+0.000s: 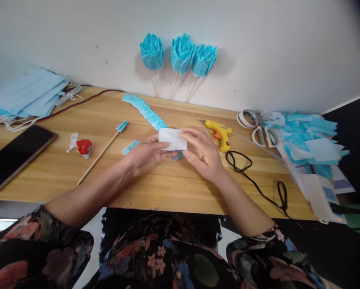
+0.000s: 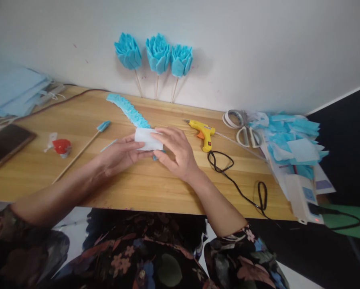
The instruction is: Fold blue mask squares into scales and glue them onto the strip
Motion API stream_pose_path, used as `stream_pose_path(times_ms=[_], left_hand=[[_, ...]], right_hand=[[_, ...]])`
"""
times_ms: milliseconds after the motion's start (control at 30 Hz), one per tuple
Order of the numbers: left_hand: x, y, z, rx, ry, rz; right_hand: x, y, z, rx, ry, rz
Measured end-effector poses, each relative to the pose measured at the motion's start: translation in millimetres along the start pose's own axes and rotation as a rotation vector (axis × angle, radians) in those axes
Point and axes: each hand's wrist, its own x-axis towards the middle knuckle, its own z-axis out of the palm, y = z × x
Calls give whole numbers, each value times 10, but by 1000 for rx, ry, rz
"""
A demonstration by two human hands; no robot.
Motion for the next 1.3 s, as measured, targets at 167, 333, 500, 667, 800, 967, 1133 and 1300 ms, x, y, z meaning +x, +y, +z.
stream_pose_path(times_ms=[167,333,500,667,800,967,1133,1300], left_hand=[[-2,21,7,17,28,-9],[14,24,5,-7,58,54],[14,41,10,-25,90,81],[9,26,34,-20,100,81],[7,11,37,-6,96,70],[10,1,22,-24,74,76],[35,-23,2,-58,71,109],[40,-39,3,-57,62,113]], right_hand=[[-5,45,-71,12,86,127],[-13,80,-56,101,83,198],[-18,76,13,99,62,179],[-30,97,59,44,45,142],[-46,120,70,31,30,104],[-46,126,85,25,14,44],[-38,118,108,5,50,6],[-40,131,128,-14,61,-24]])
